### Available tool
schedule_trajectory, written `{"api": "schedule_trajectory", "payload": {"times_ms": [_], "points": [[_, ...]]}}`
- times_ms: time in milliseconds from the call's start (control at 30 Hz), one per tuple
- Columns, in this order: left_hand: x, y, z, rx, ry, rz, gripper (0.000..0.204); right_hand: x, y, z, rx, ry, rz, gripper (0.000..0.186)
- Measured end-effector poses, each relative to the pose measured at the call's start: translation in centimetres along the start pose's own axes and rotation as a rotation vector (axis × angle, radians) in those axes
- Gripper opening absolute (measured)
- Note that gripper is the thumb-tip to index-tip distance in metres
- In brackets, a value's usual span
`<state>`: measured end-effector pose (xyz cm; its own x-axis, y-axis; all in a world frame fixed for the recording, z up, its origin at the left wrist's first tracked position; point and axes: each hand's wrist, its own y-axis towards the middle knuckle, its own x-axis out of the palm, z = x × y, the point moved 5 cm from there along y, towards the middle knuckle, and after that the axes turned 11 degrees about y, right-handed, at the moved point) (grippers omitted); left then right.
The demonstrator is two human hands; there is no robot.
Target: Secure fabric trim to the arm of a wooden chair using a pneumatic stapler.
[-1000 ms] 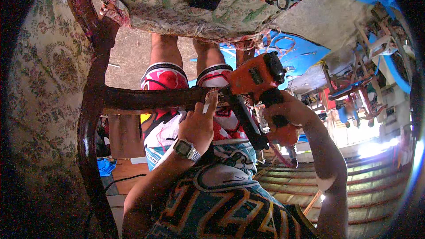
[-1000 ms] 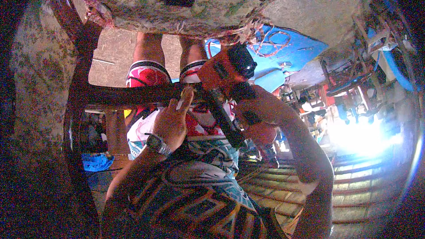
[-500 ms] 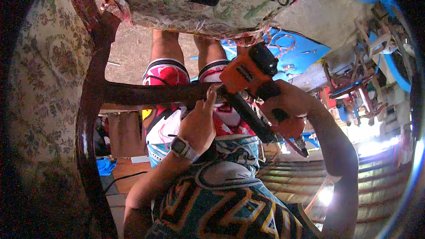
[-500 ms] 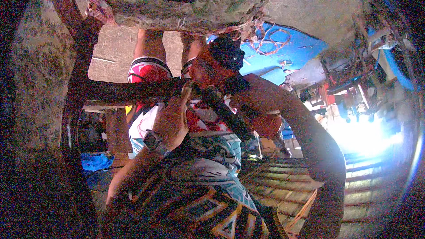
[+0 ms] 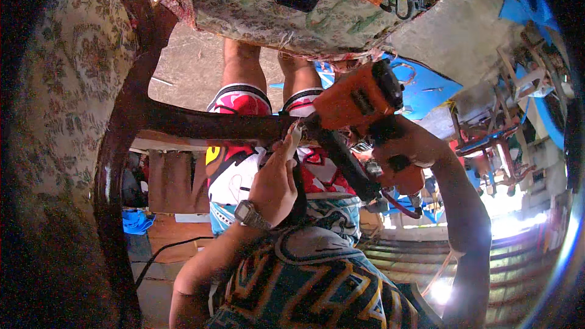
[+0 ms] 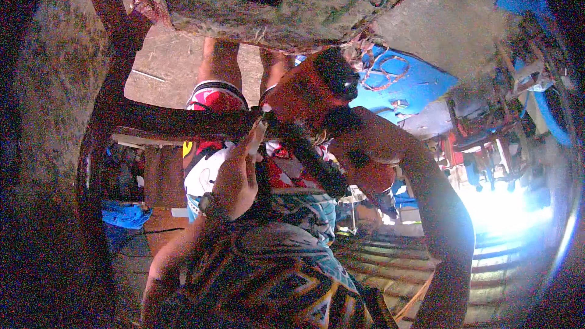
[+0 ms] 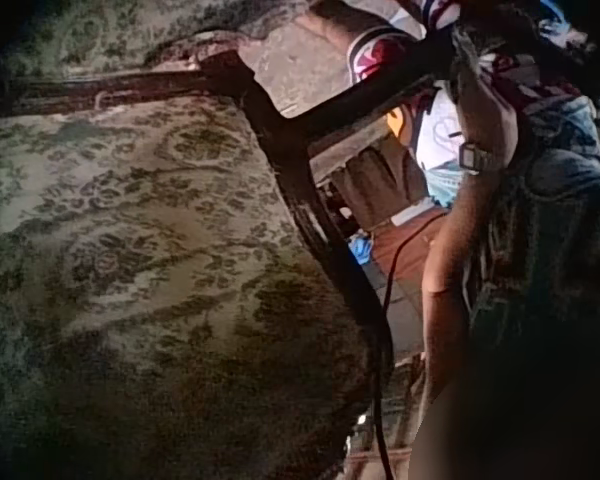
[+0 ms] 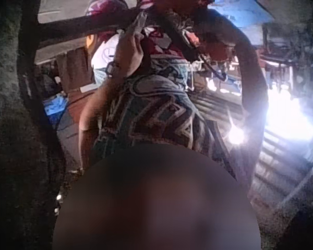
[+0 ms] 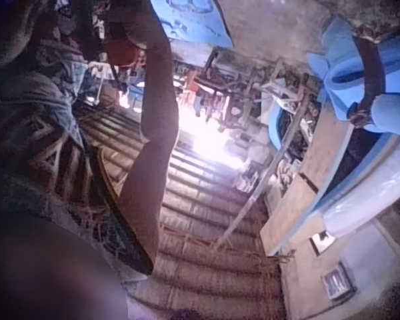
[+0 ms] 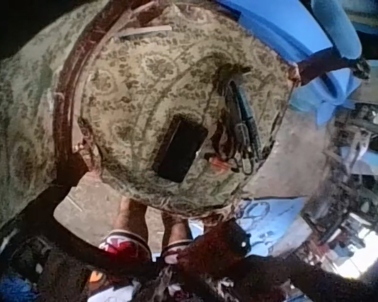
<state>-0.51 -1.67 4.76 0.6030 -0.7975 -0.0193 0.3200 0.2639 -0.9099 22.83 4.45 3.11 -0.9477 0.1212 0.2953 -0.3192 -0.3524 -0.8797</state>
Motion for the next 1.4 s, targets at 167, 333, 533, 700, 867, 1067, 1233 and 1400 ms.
{"api": "schedule_trajectory", "payload": {"times_ms": [167, 333, 533, 700, 867, 1067, 1233, 1400], "points": [[-0.2, -0.8, -0.9, -0.057, -0.05, 0.112, 0.034, 2.4, 0.8, -1.2, 0.017, -0.265, -0.159, 0.05], [-0.7, -0.3, -1.3, -0.086, -0.212, 0.218, 0.024, 1.6, 1.5, -1.2, -0.019, -0.258, -0.189, 0.049], [-3.0, 0.5, -0.5, -0.253, -0.203, 0.07, 0.015, 1.9, 1.6, -0.7, -0.058, -0.159, -0.245, 0.044], [-4.5, 1.9, -0.5, -0.072, 0.033, 0.073, 0.013, 0.6, 1.5, 0.7, -0.026, -0.21, -0.263, 0.048], [-2.8, 0.7, -1.9, -0.113, 0.182, 0.141, 0.01, 1.3, 1.2, 0.2, -0.097, -0.131, -0.217, 0.05], [-1.5, 0.4, -2.0, -0.393, -0.3, 0.038, 0.014, 1.6, 2.1, 0.2, -0.096, -0.21, -0.277, 0.051], [-0.8, 0.4, -2.3, -0.217, -0.266, 0.168, 0.011, 1.9, 1.9, 0.1, -0.047, -0.17, -0.231, 0.051], [-0.5, 0.2, -2.6, -0.284, -0.297, 0.142, 0.012, 1.9, 1.6, -0.5, -0.07, -0.183, -0.189, 0.049]]}}
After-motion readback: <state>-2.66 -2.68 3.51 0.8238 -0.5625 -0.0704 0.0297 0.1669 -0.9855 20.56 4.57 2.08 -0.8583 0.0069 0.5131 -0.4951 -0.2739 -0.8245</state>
